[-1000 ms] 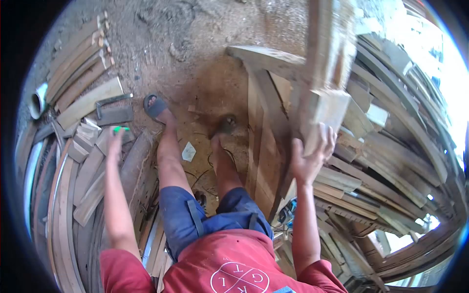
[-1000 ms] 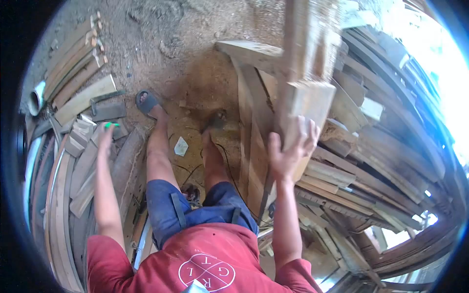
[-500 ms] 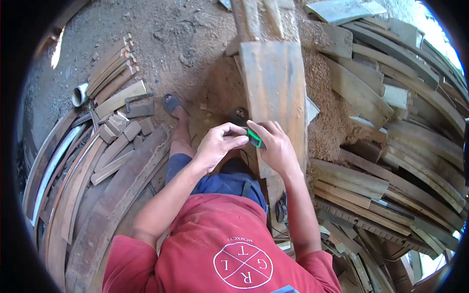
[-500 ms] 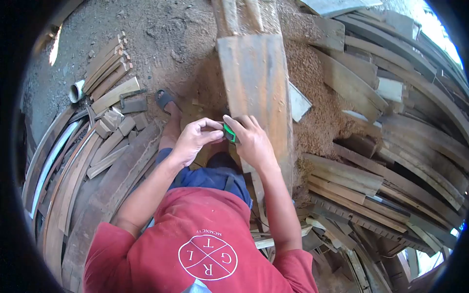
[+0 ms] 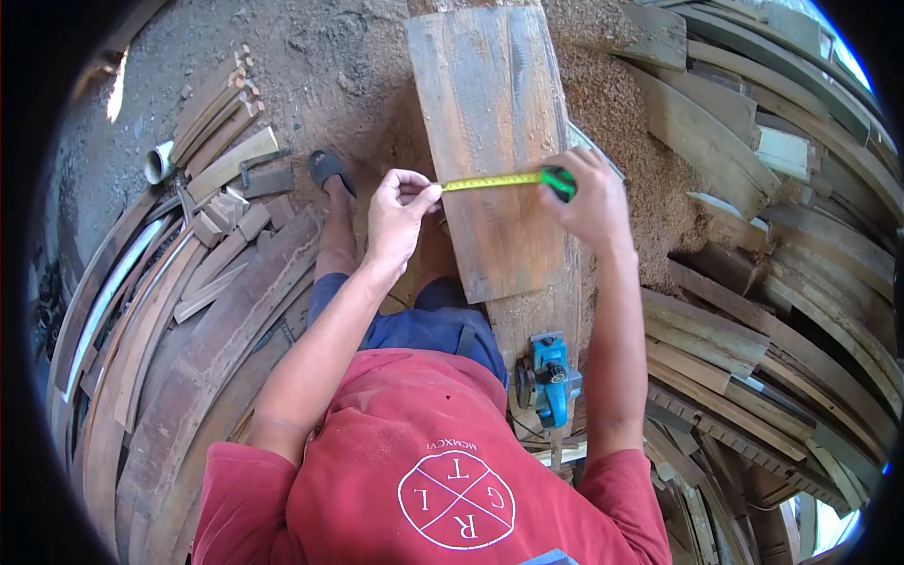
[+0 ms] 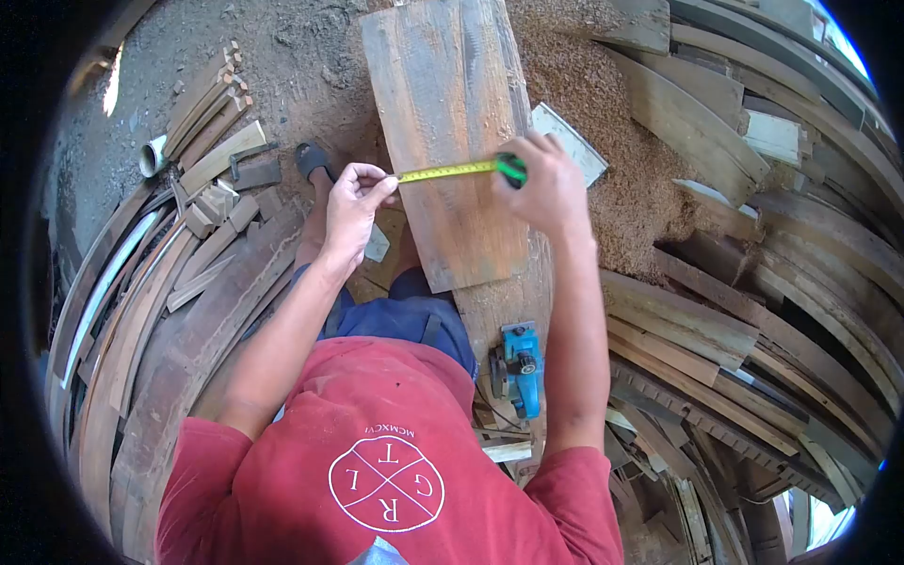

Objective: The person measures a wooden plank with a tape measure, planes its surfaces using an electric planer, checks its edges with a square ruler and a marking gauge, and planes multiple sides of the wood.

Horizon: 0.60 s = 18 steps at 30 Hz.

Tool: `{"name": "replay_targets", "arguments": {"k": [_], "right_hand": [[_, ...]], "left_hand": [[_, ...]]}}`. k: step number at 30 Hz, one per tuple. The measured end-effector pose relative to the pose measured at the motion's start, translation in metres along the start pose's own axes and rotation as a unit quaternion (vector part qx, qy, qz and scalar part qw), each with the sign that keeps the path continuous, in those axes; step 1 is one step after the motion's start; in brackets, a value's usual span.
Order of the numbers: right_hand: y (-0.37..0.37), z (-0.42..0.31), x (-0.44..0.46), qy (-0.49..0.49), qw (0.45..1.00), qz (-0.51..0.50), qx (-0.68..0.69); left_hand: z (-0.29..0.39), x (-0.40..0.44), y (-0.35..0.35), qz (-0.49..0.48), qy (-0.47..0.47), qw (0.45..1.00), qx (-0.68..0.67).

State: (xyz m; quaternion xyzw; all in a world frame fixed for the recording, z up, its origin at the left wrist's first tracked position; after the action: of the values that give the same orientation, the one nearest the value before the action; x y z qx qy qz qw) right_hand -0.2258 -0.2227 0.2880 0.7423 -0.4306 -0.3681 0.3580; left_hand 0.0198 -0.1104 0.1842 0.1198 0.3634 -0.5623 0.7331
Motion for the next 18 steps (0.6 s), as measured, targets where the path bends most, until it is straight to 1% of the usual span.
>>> {"name": "replay_targets", "arguments": {"k": [1, 2, 3, 5, 6, 9, 11, 14, 18], "right_hand": [[0.010, 0.009, 0.000, 0.001, 1.000, 0.017, -0.009], [0.012, 0.020, 0.002, -0.006, 1.000, 0.010, -0.010], [0.015, 0.028, 0.003, -0.007, 1.000, 0.010, -0.008], [0.019, 0.034, 0.005, 0.010, 1.000, 0.009, -0.023], [0.020, 0.037, 0.005, -0.004, 1.000, -0.001, -0.021], [0.016, 0.044, 0.006, 0.008, 1.000, 0.001, -0.028], [0.015, 0.048, 0.005, 0.007, 1.000, 0.005, -0.028], [0.016, 0.053, 0.005, 0.002, 1.000, 0.012, -0.025], [0.019, 0.058, 0.002, 0.009, 0.999, 0.025, -0.028]], "left_hand": [[-0.001, 0.001, 0.005, 0.028, -0.012, 0.999, 0.037], [0.001, 0.002, 0.009, 0.056, -0.025, 0.995, 0.074], [-0.001, 0.002, 0.006, 0.056, -0.024, 0.995, 0.075], [0.004, 0.000, 0.005, 0.073, -0.060, 0.991, 0.097], [0.003, -0.001, 0.004, 0.074, -0.059, 0.991, 0.099], [0.002, -0.002, 0.005, 0.080, -0.054, 0.989, 0.114], [-0.001, -0.003, 0.008, 0.095, -0.032, 0.987, 0.123], [0.005, -0.008, 0.006, 0.105, -0.043, 0.983, 0.147], [0.009, -0.012, 0.002, 0.099, -0.023, 0.984, 0.148]]}}
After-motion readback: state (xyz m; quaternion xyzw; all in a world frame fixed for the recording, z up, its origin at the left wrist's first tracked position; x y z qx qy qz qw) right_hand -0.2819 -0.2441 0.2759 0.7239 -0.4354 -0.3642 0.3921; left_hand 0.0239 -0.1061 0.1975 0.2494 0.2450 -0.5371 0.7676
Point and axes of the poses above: each hand's wrist, its own x-axis towards the middle knuckle, its own y-axis out of the back of the hand, z = x × y, the point moved 10 cm from there along x, towards the middle knuckle, and after that the axes turned 4 degrees about -x, right-handed, at the moved point
